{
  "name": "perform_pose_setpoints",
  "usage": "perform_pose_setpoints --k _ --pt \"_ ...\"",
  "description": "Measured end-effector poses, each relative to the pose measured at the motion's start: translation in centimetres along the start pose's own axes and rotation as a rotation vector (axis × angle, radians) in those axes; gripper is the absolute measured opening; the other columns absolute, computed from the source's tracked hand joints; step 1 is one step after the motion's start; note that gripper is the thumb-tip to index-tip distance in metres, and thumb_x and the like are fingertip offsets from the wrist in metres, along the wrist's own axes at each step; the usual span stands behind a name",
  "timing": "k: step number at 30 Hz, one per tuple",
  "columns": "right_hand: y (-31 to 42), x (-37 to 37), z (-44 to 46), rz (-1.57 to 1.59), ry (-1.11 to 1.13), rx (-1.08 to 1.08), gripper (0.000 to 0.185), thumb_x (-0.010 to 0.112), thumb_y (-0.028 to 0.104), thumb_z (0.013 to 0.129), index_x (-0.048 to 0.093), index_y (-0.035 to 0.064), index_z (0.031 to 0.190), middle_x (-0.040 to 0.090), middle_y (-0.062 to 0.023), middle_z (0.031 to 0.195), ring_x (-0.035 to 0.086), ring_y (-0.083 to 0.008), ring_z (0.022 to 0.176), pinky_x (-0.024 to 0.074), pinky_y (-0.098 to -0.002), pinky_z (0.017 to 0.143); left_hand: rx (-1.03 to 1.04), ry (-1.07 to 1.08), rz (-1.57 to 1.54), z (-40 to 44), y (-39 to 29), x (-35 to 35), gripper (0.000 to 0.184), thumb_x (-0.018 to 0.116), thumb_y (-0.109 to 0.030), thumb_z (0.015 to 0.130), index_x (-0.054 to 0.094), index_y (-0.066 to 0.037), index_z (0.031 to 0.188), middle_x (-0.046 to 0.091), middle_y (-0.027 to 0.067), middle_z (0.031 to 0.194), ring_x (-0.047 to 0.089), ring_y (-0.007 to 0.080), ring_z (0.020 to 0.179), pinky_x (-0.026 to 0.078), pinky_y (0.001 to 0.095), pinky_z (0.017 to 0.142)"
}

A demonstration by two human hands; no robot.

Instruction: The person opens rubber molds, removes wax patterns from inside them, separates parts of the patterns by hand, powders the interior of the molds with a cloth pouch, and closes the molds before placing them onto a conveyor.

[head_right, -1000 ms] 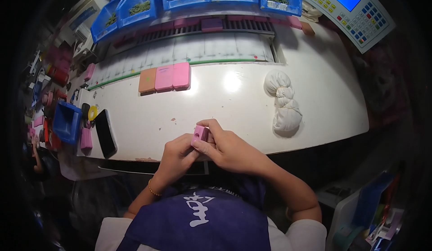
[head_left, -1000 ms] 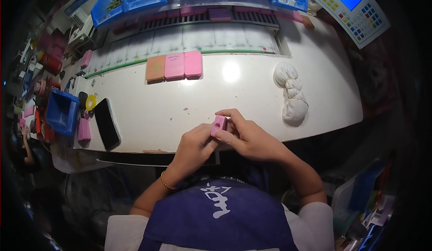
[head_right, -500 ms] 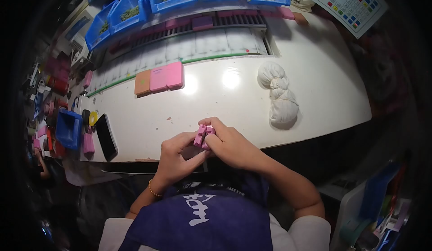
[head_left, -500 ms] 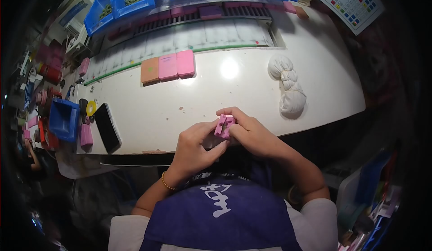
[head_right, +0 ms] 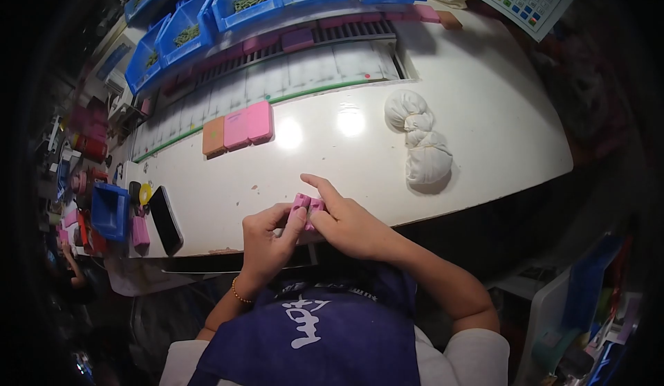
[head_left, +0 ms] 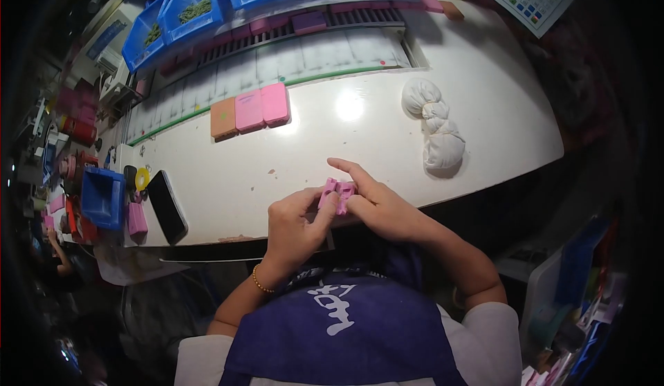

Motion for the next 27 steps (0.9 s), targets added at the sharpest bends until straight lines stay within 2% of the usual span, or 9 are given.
perform_pose_setpoints --k 6,10,13,15,17,19,20,22,27 --pt "0.0 -0.3 -0.6 -0.038 -0.002 -0.006 0.063 0.040 0.017 0.092 0.023 0.0026 0.151 0.063 -0.0253 0.103 0.063 -0.0340 0.099 0.0443 -0.0387 0.094 -0.003 0.041 0.056 0.0 0.0 -0.7 0.025 0.061 -0.019 0.097 0.071 0.004 0.092 0.061 0.0118 0.062 0.054 0.0149 0.052 0.042 0.0310 0.051" --pt "-0.2 -0.4 -0.9 -0.060 -0.019 -0.041 0.064 0.041 0.017 0.092 0.023 0.0030 0.151 0.063 -0.0255 0.101 0.062 -0.0354 0.098 0.0441 -0.0396 0.094 0.008 0.030 0.037 -0.2 0.5 -0.8 0.029 0.061 -0.022 0.098 0.070 0.004 0.089 0.060 0.0123 0.062 0.055 0.0132 0.053 0.042 0.0308 0.051" --pt "0.0 -0.7 -1.4 -0.085 0.001 0.010 0.063 0.041 0.017 0.092 0.023 0.0030 0.151 0.063 -0.0261 0.102 0.062 -0.0359 0.098 0.0441 -0.0408 0.094 0.035 -0.006 0.003 -0.3 0.7 -0.7 0.029 0.060 -0.022 0.099 0.069 0.003 0.089 0.061 0.0135 0.065 0.057 0.0166 0.054 0.042 0.0319 0.052" --pt "-0.5 -1.0 -2.1 -0.092 -0.020 0.005 0.062 0.041 0.016 0.092 0.025 0.0029 0.150 0.063 -0.0259 0.100 0.062 -0.0350 0.097 0.0449 -0.0401 0.092 0.098 -0.027 0.085 -0.3 0.5 -0.7 0.028 0.058 -0.022 0.100 0.065 0.002 0.086 0.060 0.0136 0.066 0.057 0.0230 0.055 0.043 0.0344 0.053" --pt "0.0 -1.4 -2.6 -0.100 -0.041 0.001 0.061 0.042 0.015 0.091 0.027 0.0029 0.150 0.063 -0.0257 0.099 0.063 -0.0341 0.095 0.0457 -0.0394 0.091 0.071 0.017 0.144 -0.5 0.6 -0.6 0.027 0.057 -0.022 0.100 0.063 0.001 0.086 0.059 0.0136 0.068 0.056 0.0260 0.055 0.043 0.0358 0.054" --pt "0.6 -1.8 -3.6 -0.226 -0.045 0.169 0.060 0.048 0.007 0.089 0.033 0.0038 0.147 0.060 -0.0222 0.100 0.062 -0.0321 0.093 0.0472 -0.0381 0.086 0.042 0.061 0.204 -0.5 0.5 -0.4 0.026 0.057 -0.022 0.100 0.061 0.000 0.086 0.057 0.0135 0.070 0.056 0.0290 0.056 0.043 0.0372 0.054" --pt "-0.3 -1.7 -3.8 -0.222 -0.048 0.171 0.060 0.048 0.007 0.089 0.033 0.0038 0.147 0.060 -0.0222 0.100 0.062 -0.0321 0.093 0.0472 -0.0381 0.086 0.063 0.058 0.214 -0.5 0.2 -0.3 0.026 0.056 -0.022 0.100 0.059 -0.001 0.085 0.056 0.0137 0.071 0.055 0.0299 0.056 0.043 0.0379 0.054" --pt "0.2 -2.2 -4.3 -0.525 -0.367 -0.283 0.059 0.055 -0.001 0.084 0.042 0.0039 0.142 0.055 -0.0185 0.103 0.058 -0.0318 0.093 0.0481 -0.0384 0.083 0.086 0.063 0.225 -0.4 -0.1 -0.2 0.026 0.056 -0.023 0.100 0.057 -0.001 0.085 0.055 0.0139 0.072 0.055 0.0307 0.056 0.043 0.0386 0.054" --pt "0.1 -1.8 -4.3 -0.552 -0.320 -0.374 0.049 0.060 -0.004 0.082 0.053 0.0014 0.130 0.052 -0.0161 0.105 0.055 -0.0318 0.096 0.0481 -0.0398 0.084 0.105 0.088 0.298 -0.2 -0.2 0.3 0.028 0.051 -0.022 0.102 0.056 -0.001 0.085 0.055 0.0153 0.072 0.054 0.0326 0.057 0.042 0.0403 0.054"
Point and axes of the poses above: each hand's wrist, its own z-axis towards the middle knuckle, its own x-axis out of the palm, y = z × x, the point moved 5 cm from there along z, towards the middle knuckle
